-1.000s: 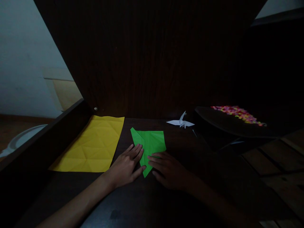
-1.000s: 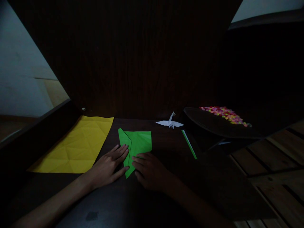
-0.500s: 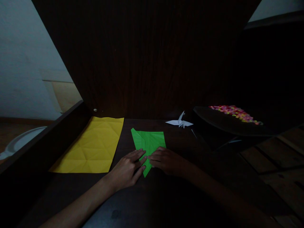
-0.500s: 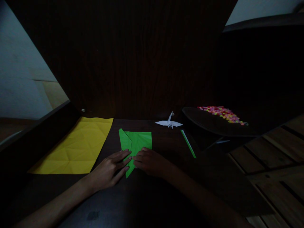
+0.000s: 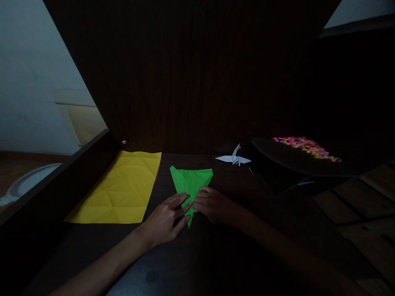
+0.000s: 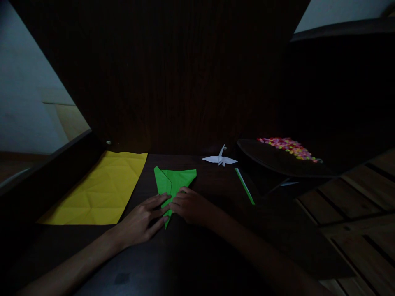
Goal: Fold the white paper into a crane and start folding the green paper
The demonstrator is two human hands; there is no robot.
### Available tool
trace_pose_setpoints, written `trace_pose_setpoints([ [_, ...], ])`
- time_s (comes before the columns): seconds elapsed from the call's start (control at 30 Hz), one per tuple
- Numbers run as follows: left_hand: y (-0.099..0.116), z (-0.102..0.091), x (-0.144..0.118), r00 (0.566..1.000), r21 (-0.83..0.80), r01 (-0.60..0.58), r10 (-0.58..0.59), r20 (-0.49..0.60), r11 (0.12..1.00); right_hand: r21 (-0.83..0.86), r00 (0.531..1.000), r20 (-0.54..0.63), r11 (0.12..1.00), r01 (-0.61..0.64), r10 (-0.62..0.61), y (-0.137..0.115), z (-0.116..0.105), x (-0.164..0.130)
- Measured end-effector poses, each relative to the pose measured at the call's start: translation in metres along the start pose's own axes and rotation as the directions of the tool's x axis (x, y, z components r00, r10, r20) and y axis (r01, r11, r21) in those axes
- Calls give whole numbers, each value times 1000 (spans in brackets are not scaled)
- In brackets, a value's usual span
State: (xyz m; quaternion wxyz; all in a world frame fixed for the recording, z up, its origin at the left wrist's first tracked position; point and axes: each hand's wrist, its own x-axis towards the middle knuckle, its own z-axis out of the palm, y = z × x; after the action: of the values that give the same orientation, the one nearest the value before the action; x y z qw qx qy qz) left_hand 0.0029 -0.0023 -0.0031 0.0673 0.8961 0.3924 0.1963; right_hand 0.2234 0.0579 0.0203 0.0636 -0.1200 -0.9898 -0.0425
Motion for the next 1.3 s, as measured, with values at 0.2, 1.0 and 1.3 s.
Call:
trace_pose_setpoints([
  [0.2,1,-1,2,999,-37,38,-37,10,999,21,1000,-4,999,25,-25,7,6,11],
  [1.0,7,-10,4,952,-464,300,-291,92,834,200,994,-46,976,-90,101,10,-15,27],
  [1.3,5,3,3,945,-393,302,-327,3,869,187,974,-54,960,-207,220,10,-10,24],
])
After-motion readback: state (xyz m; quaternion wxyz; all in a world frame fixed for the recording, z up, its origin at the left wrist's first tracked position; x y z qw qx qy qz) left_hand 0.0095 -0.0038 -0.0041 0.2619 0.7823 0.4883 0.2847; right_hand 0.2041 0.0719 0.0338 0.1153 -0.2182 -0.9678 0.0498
